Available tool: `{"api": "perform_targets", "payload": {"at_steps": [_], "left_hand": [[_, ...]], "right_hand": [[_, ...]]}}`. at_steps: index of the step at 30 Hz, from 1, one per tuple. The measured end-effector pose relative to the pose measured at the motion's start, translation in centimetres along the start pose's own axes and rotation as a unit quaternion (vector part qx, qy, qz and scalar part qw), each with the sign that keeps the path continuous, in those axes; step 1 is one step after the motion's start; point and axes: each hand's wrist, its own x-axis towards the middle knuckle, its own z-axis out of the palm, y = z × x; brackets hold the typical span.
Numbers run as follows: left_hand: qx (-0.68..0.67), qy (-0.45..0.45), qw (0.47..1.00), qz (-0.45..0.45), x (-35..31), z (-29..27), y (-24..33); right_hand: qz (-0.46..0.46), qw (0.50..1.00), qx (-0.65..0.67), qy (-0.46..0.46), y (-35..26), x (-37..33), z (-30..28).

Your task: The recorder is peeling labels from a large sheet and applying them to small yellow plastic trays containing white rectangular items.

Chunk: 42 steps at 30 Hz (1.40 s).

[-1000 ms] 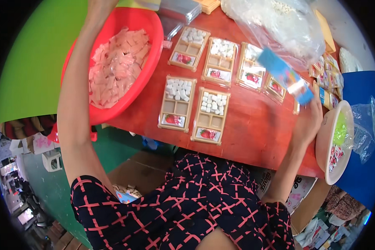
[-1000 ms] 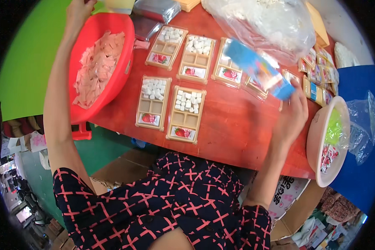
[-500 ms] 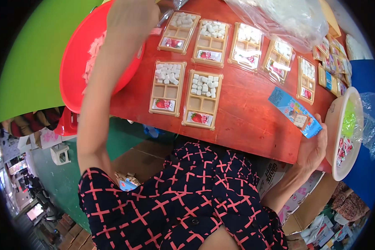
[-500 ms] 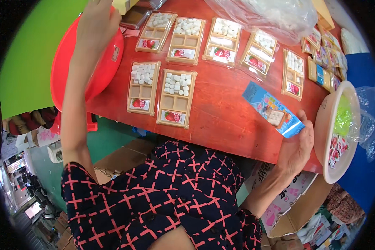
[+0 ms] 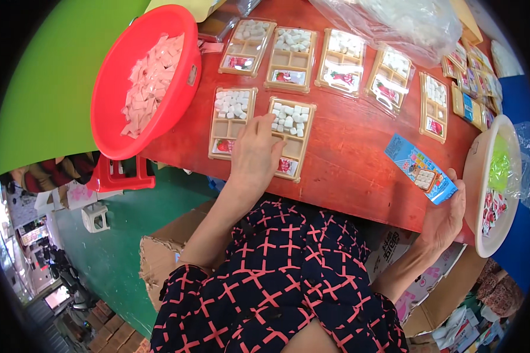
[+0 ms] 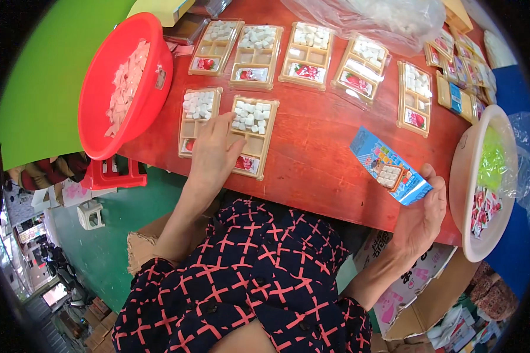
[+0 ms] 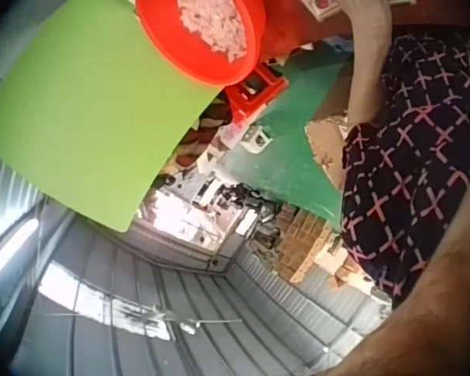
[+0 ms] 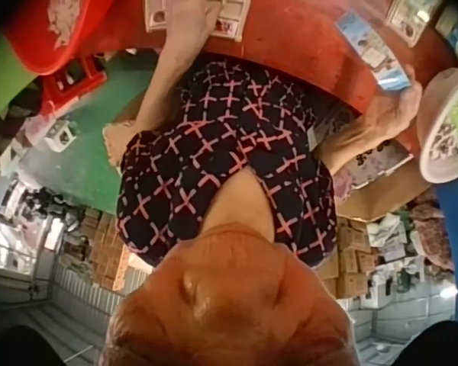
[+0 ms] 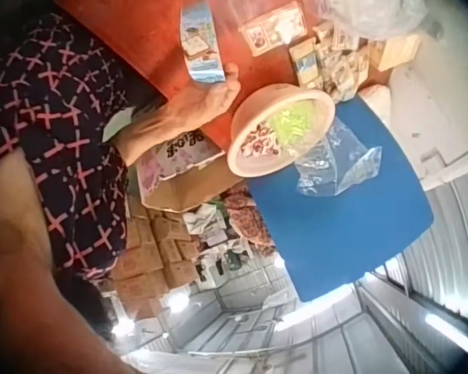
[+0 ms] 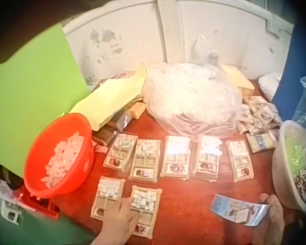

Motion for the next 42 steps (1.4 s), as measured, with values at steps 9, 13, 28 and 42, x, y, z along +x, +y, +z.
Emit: {"api": "perform_targets", "payload": {"at_steps": [9, 13, 28, 42], "left_hand": [[-0.045, -0.079, 0.995, 0.036, -1.1, 3.7, 5.6], [-0.036, -0.037, 0.992, 0.117, -0.9, 3.8, 6.3], [-0.535, -0.225, 0.789, -0.202, -2.4, 1.4, 6.2], [-0.642, -0.23, 0.697, -0.223, -4.3, -1.1, 5.8]], "right_hand": [[0.019, 0.999, -0.028, -0.03, -1.7, -1.6, 0.8], [0.016, 0.998, -0.036, -0.048, -1.6, -1.9, 1.6], [0.14, 0.989, -0.021, -0.046, 2.7, -5.6, 2.9], [0.159, 0.981, 0.066, -0.087, 1.3, -6.4, 6.2]]}}
